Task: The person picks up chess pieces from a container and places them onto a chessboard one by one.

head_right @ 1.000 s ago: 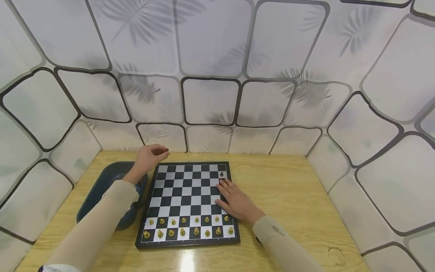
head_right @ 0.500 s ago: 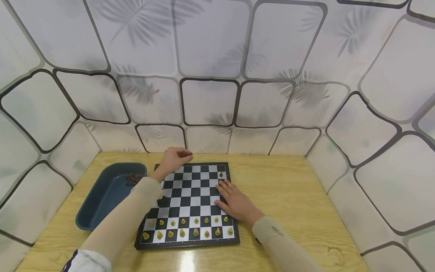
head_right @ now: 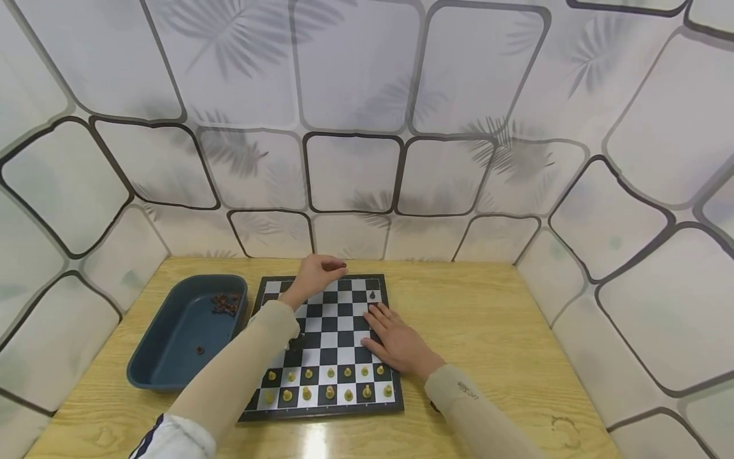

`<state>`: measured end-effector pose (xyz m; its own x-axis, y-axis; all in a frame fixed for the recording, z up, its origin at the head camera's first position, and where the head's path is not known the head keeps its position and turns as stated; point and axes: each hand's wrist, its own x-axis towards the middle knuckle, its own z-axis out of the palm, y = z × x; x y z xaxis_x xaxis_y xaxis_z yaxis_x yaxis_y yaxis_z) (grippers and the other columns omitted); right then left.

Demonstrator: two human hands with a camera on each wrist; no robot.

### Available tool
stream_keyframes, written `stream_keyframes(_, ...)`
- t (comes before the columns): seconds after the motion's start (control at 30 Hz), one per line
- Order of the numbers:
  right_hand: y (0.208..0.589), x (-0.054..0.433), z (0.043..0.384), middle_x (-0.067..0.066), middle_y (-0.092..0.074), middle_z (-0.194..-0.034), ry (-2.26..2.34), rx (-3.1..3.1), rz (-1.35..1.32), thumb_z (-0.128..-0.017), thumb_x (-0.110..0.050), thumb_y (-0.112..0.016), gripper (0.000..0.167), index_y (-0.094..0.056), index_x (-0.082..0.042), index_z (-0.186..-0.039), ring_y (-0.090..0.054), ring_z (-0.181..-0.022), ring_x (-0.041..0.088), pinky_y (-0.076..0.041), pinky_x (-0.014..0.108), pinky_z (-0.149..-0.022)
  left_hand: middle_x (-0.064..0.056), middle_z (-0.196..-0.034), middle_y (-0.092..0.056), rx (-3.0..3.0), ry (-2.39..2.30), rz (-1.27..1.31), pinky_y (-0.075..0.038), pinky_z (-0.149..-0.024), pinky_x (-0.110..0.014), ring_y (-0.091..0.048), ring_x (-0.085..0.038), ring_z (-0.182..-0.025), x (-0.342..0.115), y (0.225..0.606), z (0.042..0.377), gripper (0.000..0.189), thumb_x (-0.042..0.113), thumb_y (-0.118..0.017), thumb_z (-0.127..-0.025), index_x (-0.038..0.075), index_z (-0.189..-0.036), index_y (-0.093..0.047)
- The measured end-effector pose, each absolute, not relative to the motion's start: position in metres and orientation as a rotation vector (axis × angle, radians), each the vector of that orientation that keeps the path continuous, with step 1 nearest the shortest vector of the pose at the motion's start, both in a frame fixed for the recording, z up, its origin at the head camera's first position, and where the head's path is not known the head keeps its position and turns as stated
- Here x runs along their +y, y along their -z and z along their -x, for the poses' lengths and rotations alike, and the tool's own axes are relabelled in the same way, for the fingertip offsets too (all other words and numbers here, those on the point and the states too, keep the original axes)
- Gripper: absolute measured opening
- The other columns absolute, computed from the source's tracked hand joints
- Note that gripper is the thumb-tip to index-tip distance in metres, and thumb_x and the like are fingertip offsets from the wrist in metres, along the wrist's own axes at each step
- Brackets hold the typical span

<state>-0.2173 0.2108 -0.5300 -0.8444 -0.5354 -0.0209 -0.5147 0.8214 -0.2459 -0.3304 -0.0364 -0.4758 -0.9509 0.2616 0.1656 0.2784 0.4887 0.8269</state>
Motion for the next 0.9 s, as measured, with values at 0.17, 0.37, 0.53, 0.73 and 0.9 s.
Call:
stream_keyframes(0.17,0.532,0.212,0.218,0.011,-0.030,-0.173,0.365,2.905,0.836,-0.110,-0.055,-0.042,0.071,-0.035,-0.011,-0.165,-0.021,-0.163,0.033,-0.027,0.050,-0.130,-0.014,-0.119,-0.078,-2.679,1.502,0.494,-0.062,-0.090,-0.042,-0.074,-0.030,-0.107,-0.023,0.481,0.329,0.024,0.016,-0.075,-0.099,0.003,-0.119,-0.079)
stream_keyframes(0.37,0.533,0.212,0.218,0.012,-0.031,-0.173,0.372,2.910,0.845,-0.111,-0.054,-0.042,0.070,-0.036,-0.010,-0.165,-0.021,-0.163,0.033,-0.027,0.051,-0.130,-0.013,-0.118,-0.078,-2.701,1.506,0.503,-0.062,-0.088,-0.040,-0.074,-0.028,-0.107,-0.007,0.482,0.328,0.025,0.018,-0.073,-0.101,0.005,-0.121,-0.079)
stream_keyframes(0.53,0.534,0.213,0.218,0.012,-0.030,-0.173,0.370,2.909,0.860,-0.111,-0.053,-0.044,0.070,-0.036,-0.010,-0.165,-0.021,-0.163,0.033,-0.027,0.050,-0.130,-0.015,-0.114,-0.079,-2.703,1.512,0.543,-0.062,-0.087,-0.040,-0.075,-0.030,-0.103,0.003,0.486,0.328,0.023,0.015,-0.072,-0.101,0.002,-0.118,-0.079)
stream_keyframes(0.73,0.533,0.213,0.219,0.011,-0.030,-0.173,0.362,2.911,0.857,-0.111,-0.054,-0.043,0.070,-0.035,-0.010,-0.165,-0.020,-0.164,0.032,-0.027,0.050,-0.130,-0.013,-0.114,-0.079,-2.739,1.522,0.472,-0.062,-0.088,-0.038,-0.075,-0.027,-0.104,0.011,0.497,0.331,0.022,0.017,-0.074,-0.100,0.004,-0.116,-0.080)
stream_keyframes(0.9,0.531,0.212,0.218,0.013,-0.030,-0.173,0.375,2.908,0.868,-0.111,-0.052,-0.044,0.070,-0.035,-0.008,-0.165,-0.021,-0.163,0.033,-0.027,0.050,-0.130,-0.011,-0.117,-0.079,-2.769,1.545,0.438,-0.062,-0.087,-0.038,-0.075,-0.025,-0.105,0.017,0.502,0.335,0.023,0.021,-0.074,-0.100,0.007,-0.117,-0.081)
